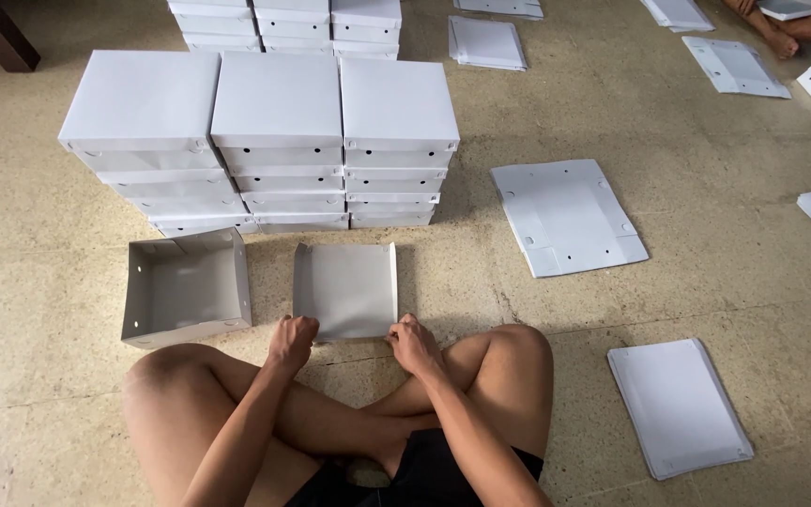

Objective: A person sitting on the floor manually assembles a white cardboard box by folding its sides and tucking in the flaps.

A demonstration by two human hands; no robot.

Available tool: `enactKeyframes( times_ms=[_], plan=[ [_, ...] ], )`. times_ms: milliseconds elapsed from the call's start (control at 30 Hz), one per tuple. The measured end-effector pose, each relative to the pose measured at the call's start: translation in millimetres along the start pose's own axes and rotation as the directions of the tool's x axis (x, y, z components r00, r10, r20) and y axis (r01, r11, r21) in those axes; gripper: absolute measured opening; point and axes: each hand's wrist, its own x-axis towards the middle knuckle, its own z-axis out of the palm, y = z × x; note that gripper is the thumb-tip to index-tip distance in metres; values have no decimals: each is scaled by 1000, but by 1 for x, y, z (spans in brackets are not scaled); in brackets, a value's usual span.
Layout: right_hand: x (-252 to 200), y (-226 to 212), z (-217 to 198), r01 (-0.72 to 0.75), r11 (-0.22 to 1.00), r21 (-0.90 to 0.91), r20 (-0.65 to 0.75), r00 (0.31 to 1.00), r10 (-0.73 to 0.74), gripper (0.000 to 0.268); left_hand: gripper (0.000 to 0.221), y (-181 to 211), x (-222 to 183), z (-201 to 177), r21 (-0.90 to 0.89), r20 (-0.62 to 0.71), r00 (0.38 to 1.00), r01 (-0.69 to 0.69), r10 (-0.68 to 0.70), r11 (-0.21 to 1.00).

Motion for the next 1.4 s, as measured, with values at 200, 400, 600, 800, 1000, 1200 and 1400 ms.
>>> enactKeyframes(
  times_ms=[200, 400, 600, 800, 1000, 1200, 1400],
  plan=[
    [2, 2, 7, 9, 996, 86, -24, 1000, -7, 12, 18, -4, -2, 0, -71, -22, 1000, 8, -10, 997],
    [-11, -15, -14, 16, 993, 117, 8, 1000, -17, 27, 18, 2, -8, -15, -67, -95, 993, 68, -74, 995],
    [-8, -9, -9, 0, 999, 42, 14, 1000, -1, 9, 13, -6, -6, 12, -106, -192, 978, 59, -79, 993],
    [-12, -17, -15, 1, 997, 75, -42, 999, 2, 9, 18, -12, 0, 45, -519, -173, 978, 12, -119, 855],
    [-14, -30, -27, -213, 933, 290, -22, 973, 229, 61, 62, 6, -7, -35, -661, -114, 957, 129, -268, 739],
    [-2, -4, -10, -304, 840, 450, -24, 936, 351, 71, 90, -18, -2, -18, -844, 262, 877, 411, -403, 345],
    [3, 21, 3, -303, 734, 608, -56, 906, 420, 26, 45, -23, -5, -52, -941, 238, 823, 326, -516, 86]
  ],
)
